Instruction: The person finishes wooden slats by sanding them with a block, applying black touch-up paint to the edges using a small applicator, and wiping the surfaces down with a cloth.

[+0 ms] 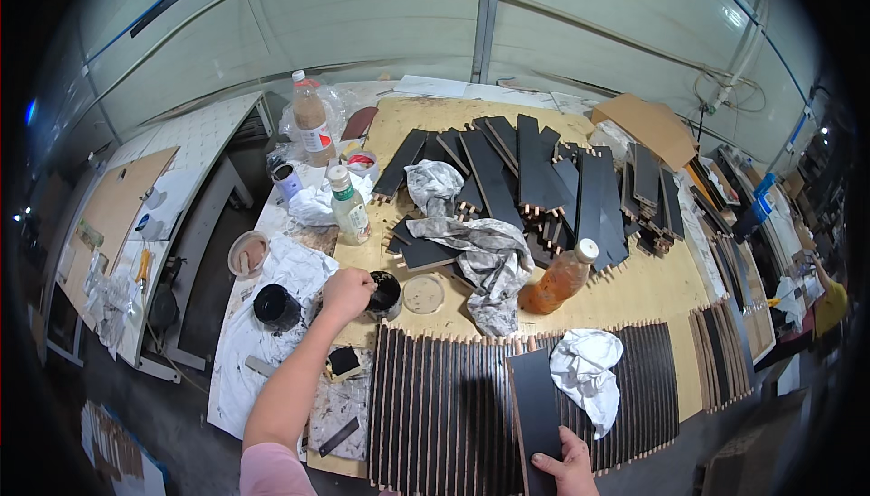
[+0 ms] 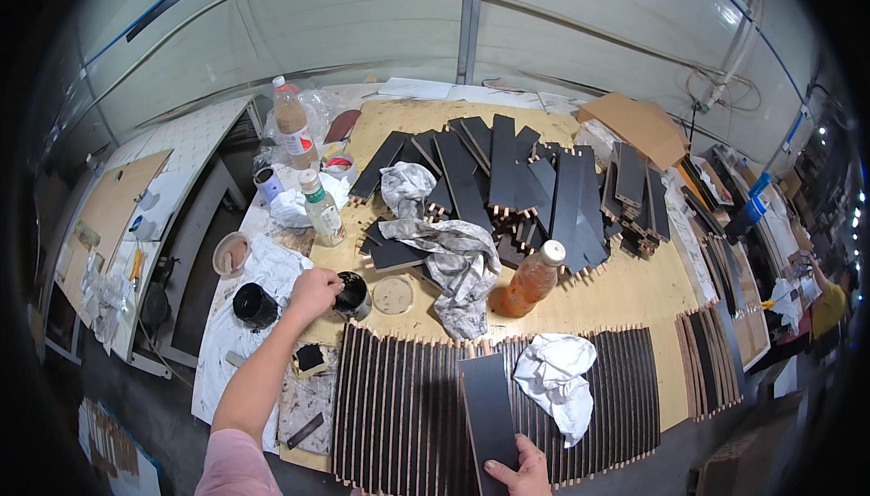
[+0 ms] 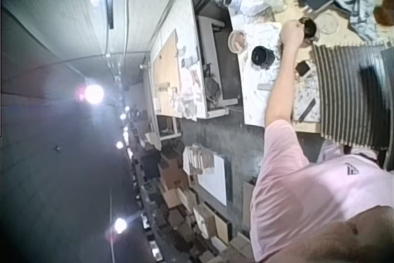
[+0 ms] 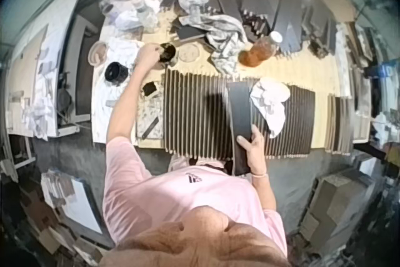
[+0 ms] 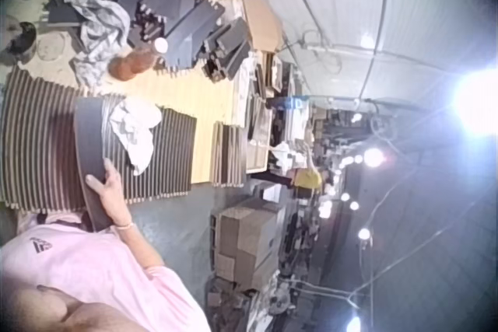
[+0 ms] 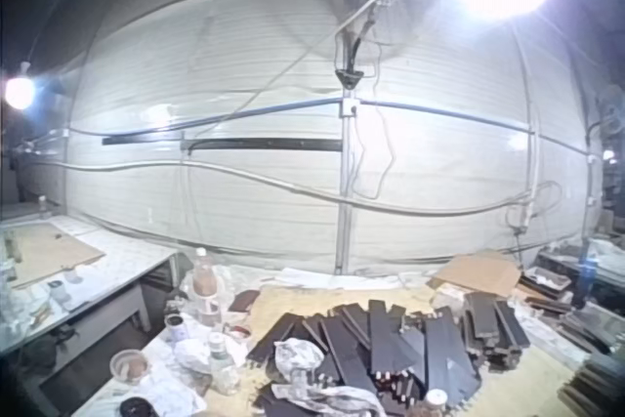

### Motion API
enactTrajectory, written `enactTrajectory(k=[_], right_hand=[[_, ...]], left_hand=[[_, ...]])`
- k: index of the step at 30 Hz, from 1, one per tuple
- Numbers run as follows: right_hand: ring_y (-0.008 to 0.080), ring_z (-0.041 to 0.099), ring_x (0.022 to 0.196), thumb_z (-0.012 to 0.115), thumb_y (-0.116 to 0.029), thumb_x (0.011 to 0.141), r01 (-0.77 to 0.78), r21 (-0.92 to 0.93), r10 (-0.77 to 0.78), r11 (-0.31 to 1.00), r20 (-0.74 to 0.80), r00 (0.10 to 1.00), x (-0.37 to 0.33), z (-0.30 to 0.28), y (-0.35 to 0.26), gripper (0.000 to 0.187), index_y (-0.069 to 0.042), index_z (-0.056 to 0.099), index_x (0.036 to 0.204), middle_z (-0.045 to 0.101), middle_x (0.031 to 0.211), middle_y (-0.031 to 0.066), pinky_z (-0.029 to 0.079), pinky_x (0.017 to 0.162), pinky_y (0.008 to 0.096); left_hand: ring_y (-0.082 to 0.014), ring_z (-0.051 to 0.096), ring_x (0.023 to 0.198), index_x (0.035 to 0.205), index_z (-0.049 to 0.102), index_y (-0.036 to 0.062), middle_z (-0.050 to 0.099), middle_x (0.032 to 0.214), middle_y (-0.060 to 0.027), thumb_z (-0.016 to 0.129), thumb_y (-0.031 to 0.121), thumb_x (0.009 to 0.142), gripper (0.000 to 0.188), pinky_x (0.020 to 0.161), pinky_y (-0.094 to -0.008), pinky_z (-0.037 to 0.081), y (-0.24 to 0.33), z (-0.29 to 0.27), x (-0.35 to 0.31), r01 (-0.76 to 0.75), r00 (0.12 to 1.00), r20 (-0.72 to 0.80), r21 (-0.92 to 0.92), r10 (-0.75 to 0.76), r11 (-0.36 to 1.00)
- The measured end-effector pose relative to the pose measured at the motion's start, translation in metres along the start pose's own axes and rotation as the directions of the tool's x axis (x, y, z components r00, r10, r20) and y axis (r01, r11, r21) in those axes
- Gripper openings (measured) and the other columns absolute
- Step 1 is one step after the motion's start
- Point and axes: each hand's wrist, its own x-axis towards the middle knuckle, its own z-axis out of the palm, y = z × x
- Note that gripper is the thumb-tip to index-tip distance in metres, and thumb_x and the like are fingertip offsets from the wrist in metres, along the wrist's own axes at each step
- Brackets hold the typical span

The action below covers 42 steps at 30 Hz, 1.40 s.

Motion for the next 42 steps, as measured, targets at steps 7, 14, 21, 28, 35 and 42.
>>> enactTrajectory(k=[7, 14, 21, 28, 35, 42], right_hand=[[0.0244, 0.069, 0.124, 0.082, -0.004, 0.093, -0.042, -0.036, 0.042, 0.998, -0.007, 0.999, 0.001, -0.004, -0.003, 0.066, 0.013, 0.059, 0.152, 0.075, 0.135, 0.0160, 0.053, 0.110, 0.0350], [0.0240, 0.070, 0.123, 0.081, -0.002, 0.093, -0.044, 0.020, 0.045, 0.999, -0.028, 0.999, 0.000, -0.001, -0.004, 0.063, 0.011, 0.060, 0.151, 0.076, 0.135, 0.0153, 0.053, 0.109, 0.0349], [0.0250, 0.070, 0.123, 0.080, -0.002, 0.093, -0.057, 0.006, 0.056, 0.998, 0.029, 0.998, -0.001, 0.000, -0.008, 0.064, 0.013, 0.059, 0.152, 0.075, 0.136, 0.0167, 0.054, 0.109, 0.0356], [0.0249, 0.070, 0.123, 0.080, -0.002, 0.094, -0.029, -0.013, 0.029, 0.999, 0.010, 1.000, -0.004, 0.007, -0.006, 0.065, 0.014, 0.058, 0.152, 0.075, 0.135, 0.0164, 0.054, 0.110, 0.0357], [0.0235, 0.071, 0.121, 0.080, 0.000, 0.094, -0.035, 0.046, 0.034, 0.998, 0.010, 0.999, -0.008, -0.001, 0.002, 0.062, 0.012, 0.059, 0.151, 0.076, 0.134, 0.0154, 0.055, 0.108, 0.0348], [0.0230, 0.071, 0.120, 0.078, 0.001, 0.095, -0.013, 0.008, 0.013, 1.000, 0.025, 1.000, -0.005, -0.002, 0.002, 0.057, 0.010, 0.062, 0.149, 0.076, 0.133, 0.0148, 0.056, 0.107, 0.0341]], left_hand=[[-0.0175, 0.071, 0.060, 0.095, 0.085, -0.0001, 0.076, 0.071, -0.0113, 0.078, 0.008, 0.097, 0.011, 0.060, -0.0366, 0.054, -0.036, 0.013, 0.005, 0.155, 0.987, 0.102, -0.449, -0.122, 0.880], [-0.0116, 0.055, 0.054, 0.094, 0.082, -0.0046, 0.069, 0.066, -0.0059, 0.076, 0.002, 0.097, 0.010, 0.053, -0.0285, 0.038, -0.048, 0.004, -0.004, 0.171, 0.981, 0.087, -0.806, -0.172, 0.566], [-0.0209, 0.069, 0.061, 0.098, 0.084, -0.0001, 0.075, 0.071, -0.0110, 0.076, 0.009, 0.097, 0.012, 0.058, -0.0374, 0.050, -0.056, -0.004, -0.011, 0.141, 0.982, -0.005, -0.646, -0.189, 0.750], [-0.0437, 0.079, 0.086, 0.094, 0.086, 0.0081, 0.080, 0.085, -0.0217, 0.076, 0.024, 0.098, 0.019, 0.084, -0.0547, 0.062, 0.020, 0.013, -0.010, -0.119, 0.974, -0.161, 0.244, 0.161, 0.962], [-0.0309, 0.081, 0.076, 0.098, 0.088, 0.0091, 0.083, 0.079, -0.0135, 0.079, 0.023, 0.098, 0.017, 0.079, -0.0467, 0.063, 0.021, 0.010, 0.002, 0.121, 0.988, 0.105, -0.110, -0.109, 0.987], [-0.0233, 0.075, 0.060, 0.098, 0.087, 0.0040, 0.079, 0.072, -0.0125, 0.077, 0.016, 0.098, 0.015, 0.065, -0.0422, 0.058, -0.004, 0.012, 0.012, 0.141, 0.986, 0.141, -0.418, -0.089, 0.897]])
